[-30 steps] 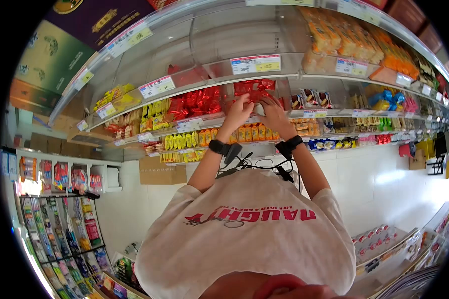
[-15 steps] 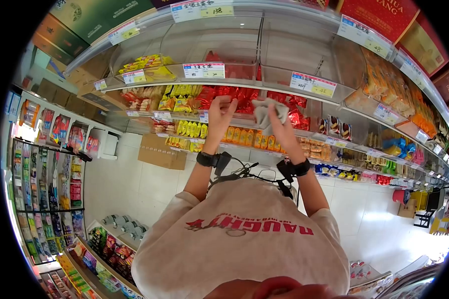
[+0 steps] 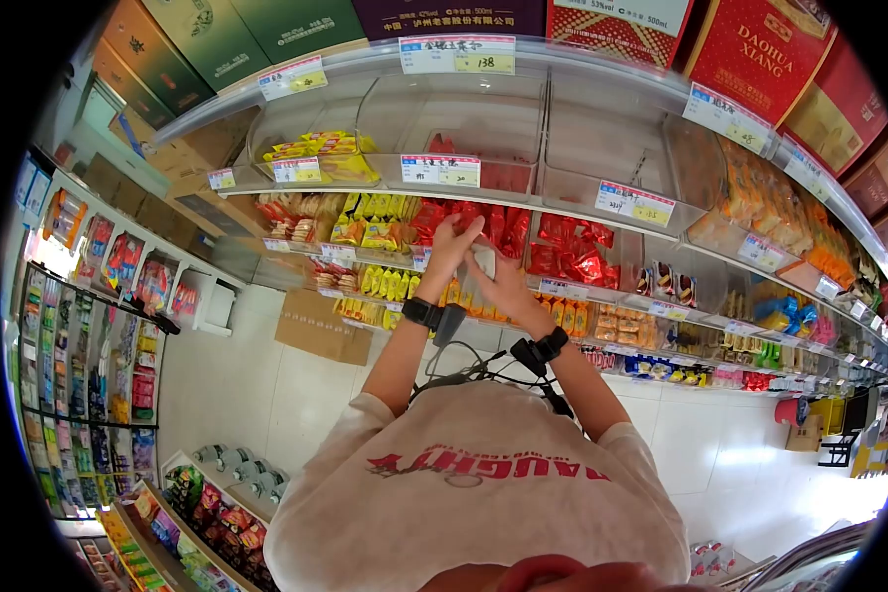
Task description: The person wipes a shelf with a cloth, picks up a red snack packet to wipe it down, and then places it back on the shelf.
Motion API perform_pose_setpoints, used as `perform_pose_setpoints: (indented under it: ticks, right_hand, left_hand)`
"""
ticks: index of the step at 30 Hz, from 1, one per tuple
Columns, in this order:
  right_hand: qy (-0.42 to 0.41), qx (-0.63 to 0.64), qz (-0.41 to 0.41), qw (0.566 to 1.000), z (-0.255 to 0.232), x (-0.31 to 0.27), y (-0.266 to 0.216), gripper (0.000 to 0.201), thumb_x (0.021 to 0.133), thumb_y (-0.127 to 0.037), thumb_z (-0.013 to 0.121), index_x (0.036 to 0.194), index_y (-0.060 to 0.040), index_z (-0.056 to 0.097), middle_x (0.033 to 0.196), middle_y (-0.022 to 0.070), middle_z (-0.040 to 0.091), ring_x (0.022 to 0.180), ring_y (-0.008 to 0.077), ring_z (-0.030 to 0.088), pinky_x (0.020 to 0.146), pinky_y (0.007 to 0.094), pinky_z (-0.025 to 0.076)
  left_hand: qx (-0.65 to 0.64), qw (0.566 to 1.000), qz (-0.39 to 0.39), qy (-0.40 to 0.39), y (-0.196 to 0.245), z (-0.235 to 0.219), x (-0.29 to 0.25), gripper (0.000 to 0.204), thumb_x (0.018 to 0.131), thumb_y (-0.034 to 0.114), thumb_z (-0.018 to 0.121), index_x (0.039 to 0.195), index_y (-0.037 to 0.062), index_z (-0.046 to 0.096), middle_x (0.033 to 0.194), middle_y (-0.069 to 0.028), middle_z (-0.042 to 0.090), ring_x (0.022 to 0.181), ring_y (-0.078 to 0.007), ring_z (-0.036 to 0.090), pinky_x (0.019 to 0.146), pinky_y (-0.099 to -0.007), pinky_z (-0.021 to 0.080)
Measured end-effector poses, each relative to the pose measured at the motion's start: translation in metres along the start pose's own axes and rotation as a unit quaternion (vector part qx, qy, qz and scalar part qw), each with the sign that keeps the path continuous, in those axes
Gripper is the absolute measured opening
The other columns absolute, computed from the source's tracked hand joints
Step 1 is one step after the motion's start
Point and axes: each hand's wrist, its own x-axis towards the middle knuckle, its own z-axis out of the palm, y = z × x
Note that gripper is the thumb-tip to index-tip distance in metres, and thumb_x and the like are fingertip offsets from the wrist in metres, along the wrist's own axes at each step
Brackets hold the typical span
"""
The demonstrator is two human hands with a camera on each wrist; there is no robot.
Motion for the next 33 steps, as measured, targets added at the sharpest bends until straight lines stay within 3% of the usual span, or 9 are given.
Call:
perform_pose_setpoints:
  ticks: [4,7,10,13,17,23,26,29,33]
  right_hand:
    - [-0.033,-0.05,-0.07,0.996,-0.009,-0.01,-0.018,0.044,0.101,-0.032,0.056,0.134,-0.0021,0.053,0.125,0.0161,0.065,0.114,0.0277,0.063,0.097,0.0359,0.047]
    - [-0.027,0.171,0.021,0.985,-0.013,-0.015,-0.016,0.047,0.104,-0.036,0.053,0.134,0.0002,0.051,0.132,0.0136,0.061,0.118,0.0202,0.058,0.098,0.0311,0.046]
    - [0.133,0.262,0.054,0.954,-0.016,-0.017,-0.012,0.053,0.104,-0.042,0.052,0.136,0.0004,0.049,0.13,0.0101,0.06,0.118,0.0141,0.055,0.096,0.0279,0.045]
    - [0.114,0.272,0.254,0.921,-0.03,-0.016,-0.028,0.057,0.103,-0.047,0.053,0.135,-0.0008,0.049,0.121,0.007,0.06,0.111,0.0121,0.055,0.094,0.0281,0.045]
    - [0.185,0.278,0.194,0.922,0.005,-0.013,-0.016,0.048,0.1,-0.039,0.062,0.131,-0.0027,0.053,0.111,0.0035,0.06,0.092,0.0094,0.057,0.08,0.0274,0.048]
    - [0.218,0.295,0.186,0.911,0.021,-0.029,-0.033,0.033,0.097,-0.028,0.069,0.12,-0.0069,0.061,0.102,-0.0017,0.063,0.09,0.0072,0.059,0.075,0.0256,0.049]
    - [0.273,0.46,0.204,0.82,0.034,-0.029,-0.057,0.025,0.098,-0.025,0.067,0.116,-0.0099,0.062,0.099,-0.0023,0.065,0.091,0.009,0.061,0.074,0.0263,0.05]
    - [0.215,0.587,0.254,0.738,0.039,-0.032,-0.073,0.021,0.098,-0.022,0.066,0.116,-0.0114,0.061,0.101,-0.0015,0.065,0.094,0.0109,0.063,0.075,0.028,0.052]
    - [0.276,0.488,0.204,0.802,0.064,-0.048,-0.083,0.018,0.098,-0.019,0.066,0.111,-0.0078,0.063,0.101,-0.0019,0.064,0.09,0.0072,0.059,0.075,0.0252,0.048]
  left_hand:
    - [0.026,0.997,0.069,0.006,0.002,-0.016,0.001,0.051,0.09,0.031,0.075,0.117,-0.0099,0.061,0.096,-0.0096,0.068,0.087,-0.014,0.064,0.073,-0.0273,0.051]
    - [0.012,0.998,0.062,0.015,0.007,-0.031,-0.001,0.034,0.092,0.021,0.073,0.11,-0.0058,0.065,0.093,-0.0063,0.069,0.085,-0.0104,0.063,0.071,-0.0254,0.05]
    - [0.006,0.998,0.058,-0.003,0.028,-0.043,-0.025,0.024,0.093,0.017,0.071,0.106,-0.0026,0.067,0.093,-0.0029,0.069,0.084,-0.0067,0.062,0.071,-0.022,0.049]
    - [-0.04,0.993,0.049,-0.099,0.058,-0.044,-0.055,0.022,0.094,0.015,0.07,0.108,-0.0018,0.067,0.093,-0.0029,0.069,0.084,-0.0069,0.062,0.072,-0.0221,0.049]
    - [-0.026,0.99,0.051,-0.128,0.038,-0.037,-0.066,0.021,0.094,0.013,0.069,0.108,-0.0026,0.066,0.092,-0.0018,0.069,0.083,-0.0061,0.061,0.072,-0.0216,0.049]
    - [-0.042,0.98,0.062,-0.183,0.06,-0.053,-0.092,0.025,0.091,0.009,0.073,0.11,-0.0038,0.064,0.094,-0.0025,0.067,0.087,-0.0065,0.061,0.074,-0.0224,0.049]
    - [-0.054,0.979,0.067,-0.186,0.055,-0.063,-0.096,0.026,0.091,0.009,0.073,0.112,-0.0042,0.064,0.098,-0.0028,0.066,0.088,-0.0075,0.061,0.076,-0.0235,0.05]
    - [-0.037,0.98,0.113,-0.16,0.048,-0.071,-0.102,0.027,0.091,0.008,0.073,0.114,-0.0042,0.064,0.102,-0.0045,0.066,0.091,-0.0098,0.062,0.079,-0.0243,0.052]
    - [-0.091,0.986,0.089,-0.106,0.046,-0.079,-0.109,0.029,0.091,0.005,0.071,0.118,-0.0022,0.061,0.105,-0.0067,0.065,0.095,-0.0128,0.064,0.08,-0.0252,0.053]
